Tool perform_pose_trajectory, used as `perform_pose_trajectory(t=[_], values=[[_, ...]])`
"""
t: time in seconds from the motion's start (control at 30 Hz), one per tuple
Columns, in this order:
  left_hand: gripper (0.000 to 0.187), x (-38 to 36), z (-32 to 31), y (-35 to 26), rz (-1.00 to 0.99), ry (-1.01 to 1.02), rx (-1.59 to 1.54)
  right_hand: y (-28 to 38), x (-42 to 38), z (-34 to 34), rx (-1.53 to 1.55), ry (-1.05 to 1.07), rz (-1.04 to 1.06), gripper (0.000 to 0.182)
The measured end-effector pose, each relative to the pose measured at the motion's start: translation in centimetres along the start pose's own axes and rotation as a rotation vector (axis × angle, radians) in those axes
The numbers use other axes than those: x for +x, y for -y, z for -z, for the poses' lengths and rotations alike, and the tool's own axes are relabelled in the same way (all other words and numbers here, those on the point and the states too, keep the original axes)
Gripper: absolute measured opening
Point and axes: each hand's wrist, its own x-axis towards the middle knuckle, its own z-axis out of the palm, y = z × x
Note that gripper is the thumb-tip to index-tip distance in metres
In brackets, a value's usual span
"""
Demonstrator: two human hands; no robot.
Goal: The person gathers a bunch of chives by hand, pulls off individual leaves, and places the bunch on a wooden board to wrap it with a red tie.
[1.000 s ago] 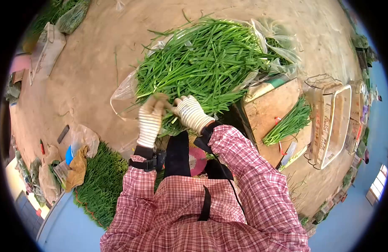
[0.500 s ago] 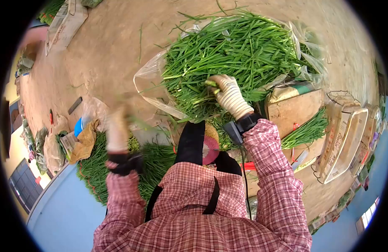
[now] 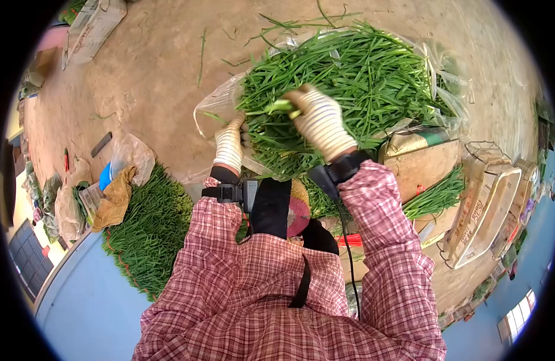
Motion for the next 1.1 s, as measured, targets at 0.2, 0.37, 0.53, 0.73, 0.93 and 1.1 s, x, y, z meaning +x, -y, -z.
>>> perform_pose_trajectory(t=[0.2, 0.37, 0.53, 0.73, 0.93, 1.1], values=[[0.033, 2.2, -0.7, 1.1, 0.072, -0.017, -0.077, 1.0, 2.4, -4.8, -0.511, 0.305, 0.075, 0.031], [0.021, 0.8, -0.6, 1.2, -0.047, -0.031, -0.073, 0.2, 1.4, -2.6, -0.233, 0.192, 0.274, 0.030], [0.017, -1.7, 0.3, 2.7, -0.235, 0.052, -0.342, 3.2, -0.5, 2.9, 0.298, 0.008, 0.342, 0.032], [0.025, -2.0, -0.7, 3.1, -0.324, 0.135, -0.489, 0.5, 0.2, 0.5, -0.077, 0.061, 0.105, 0.043], [0.021, -2.0, -1.3, 3.4, -0.365, 0.087, -0.467, -1.1, 1.1, -2.4, -0.221, 0.165, 0.314, 0.034], [0.022, -0.6, 0.0, 4.8, -0.335, 0.073, -0.320, 2.8, -0.8, 0.9, 0.051, -0.052, 0.489, 0.020]])
